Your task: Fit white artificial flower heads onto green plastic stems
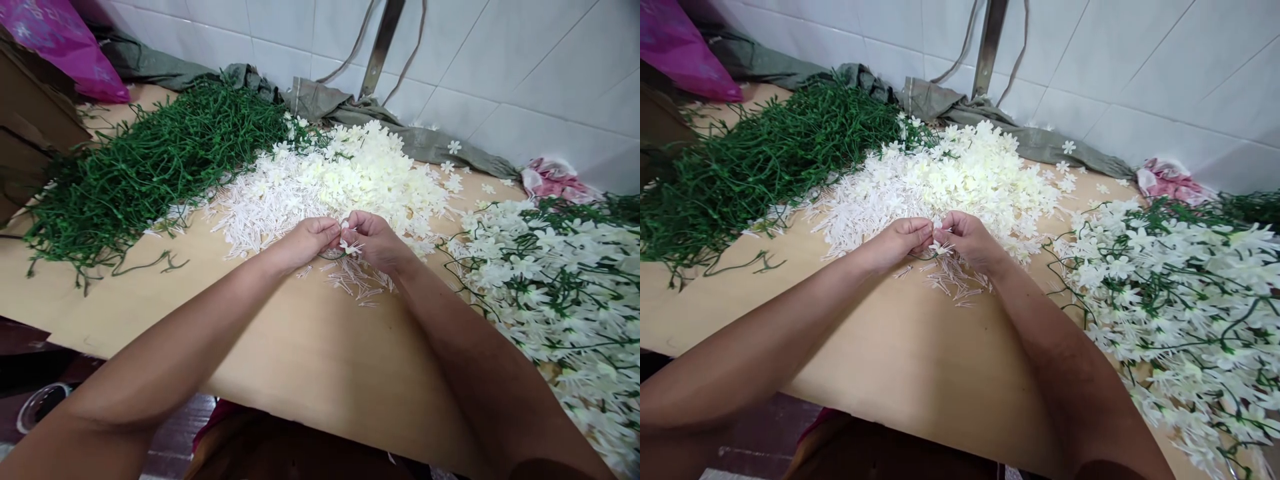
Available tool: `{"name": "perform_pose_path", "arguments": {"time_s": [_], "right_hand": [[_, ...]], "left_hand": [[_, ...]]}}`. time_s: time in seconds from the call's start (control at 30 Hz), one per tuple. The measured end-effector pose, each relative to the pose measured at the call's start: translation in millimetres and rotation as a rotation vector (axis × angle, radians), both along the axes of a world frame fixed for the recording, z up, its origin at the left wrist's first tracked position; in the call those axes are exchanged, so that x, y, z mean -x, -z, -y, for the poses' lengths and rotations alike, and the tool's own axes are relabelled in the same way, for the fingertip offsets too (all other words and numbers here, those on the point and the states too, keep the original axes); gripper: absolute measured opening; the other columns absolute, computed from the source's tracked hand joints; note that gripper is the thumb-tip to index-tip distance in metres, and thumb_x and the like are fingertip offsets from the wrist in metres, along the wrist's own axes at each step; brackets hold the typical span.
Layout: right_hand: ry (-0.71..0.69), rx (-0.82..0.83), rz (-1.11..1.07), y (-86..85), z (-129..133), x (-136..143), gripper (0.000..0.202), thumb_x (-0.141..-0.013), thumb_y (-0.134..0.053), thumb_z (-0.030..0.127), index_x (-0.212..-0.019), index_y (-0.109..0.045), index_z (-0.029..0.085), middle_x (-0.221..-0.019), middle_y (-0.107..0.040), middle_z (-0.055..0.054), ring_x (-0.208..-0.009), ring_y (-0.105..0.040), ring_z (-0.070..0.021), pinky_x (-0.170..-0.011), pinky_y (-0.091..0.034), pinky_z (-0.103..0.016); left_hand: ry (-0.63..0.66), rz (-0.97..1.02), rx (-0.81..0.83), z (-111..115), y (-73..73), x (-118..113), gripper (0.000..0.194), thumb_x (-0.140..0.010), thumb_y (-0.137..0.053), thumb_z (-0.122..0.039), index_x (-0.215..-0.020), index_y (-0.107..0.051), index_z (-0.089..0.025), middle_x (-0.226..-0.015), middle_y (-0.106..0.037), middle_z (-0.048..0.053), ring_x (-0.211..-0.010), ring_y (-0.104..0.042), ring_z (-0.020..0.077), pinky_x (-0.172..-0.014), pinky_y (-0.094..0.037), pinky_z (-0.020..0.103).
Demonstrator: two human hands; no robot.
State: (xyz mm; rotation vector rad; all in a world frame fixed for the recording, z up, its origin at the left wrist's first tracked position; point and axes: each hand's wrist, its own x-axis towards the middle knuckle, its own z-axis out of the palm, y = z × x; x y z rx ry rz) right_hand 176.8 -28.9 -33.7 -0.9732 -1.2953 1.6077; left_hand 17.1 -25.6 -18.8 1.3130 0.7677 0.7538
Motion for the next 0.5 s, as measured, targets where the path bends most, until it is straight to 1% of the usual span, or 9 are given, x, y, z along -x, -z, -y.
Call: {"name": "perform_pose_path", "arguments": {"time_s": [0.23,0.3,0.37,0.43,0.5], "right_hand": [[-0.062,-0.009,0.086,-5.7,1.9,-2.0,0.049,-0.050,-0.085,0.049,-0.064,-0.048,0.020,-0.050,-0.047,0.008,-0.046,-0.042,-0.0064,-0.046,-0.029,-0.021],[-0.040,-0.018,0.103,-6.9,2.0,-1.2,0.051,-0.048,-0.085,0.050,-0.063,-0.047,0.019,-0.051,-0.048,0.008,-0.047,-0.042,-0.0063,-0.046,-0.029,-0.021],[0.020,-0.041,0.101,-10.5,2.1,1.1,0.052,-0.048,-0.084,0.052,-0.063,-0.047,0.019,-0.053,-0.050,0.007,-0.049,-0.045,-0.0068,-0.048,-0.032,-0.021],[0.089,-0.093,0.119,-20.0,2.9,3.2,0.051,-0.050,-0.083,0.052,-0.064,-0.048,0.019,-0.055,-0.051,0.006,-0.052,-0.048,-0.0073,-0.051,-0.036,-0.022],[0.143,-0.185,0.220,-37.5,5.8,1.4,0.047,-0.053,-0.082,0.051,-0.066,-0.050,0.019,-0.055,-0.052,0.005,-0.052,-0.048,-0.0077,-0.052,-0.037,-0.023]], "left_hand": [[0.049,0.073,0.053,4.4,-4.5,0.9,0.045,-0.079,-0.065,-0.038,-0.048,-0.041,-0.016,-0.045,-0.033,-0.007,-0.043,-0.030,0.0034,-0.049,-0.032,0.021],[0.044,0.082,0.065,3.5,-4.8,-0.3,0.045,-0.079,-0.065,-0.039,-0.048,-0.041,-0.016,-0.044,-0.034,-0.007,-0.042,-0.029,0.0029,-0.047,-0.029,0.021],[0.021,0.121,0.074,2.3,-4.9,-2.7,0.044,-0.078,-0.065,-0.040,-0.050,-0.042,-0.016,-0.043,-0.033,-0.008,-0.041,-0.027,0.0027,-0.044,-0.022,0.020],[0.003,0.184,0.078,1.8,-4.7,-5.7,0.041,-0.079,-0.064,-0.041,-0.054,-0.044,-0.016,-0.043,-0.032,-0.008,-0.040,-0.024,0.0028,-0.044,-0.017,0.020],[-0.032,0.214,0.055,1.9,-3.9,-7.7,0.037,-0.081,-0.060,-0.041,-0.057,-0.048,-0.016,-0.045,-0.033,-0.007,-0.041,-0.026,0.0036,-0.044,-0.018,0.021]]}}
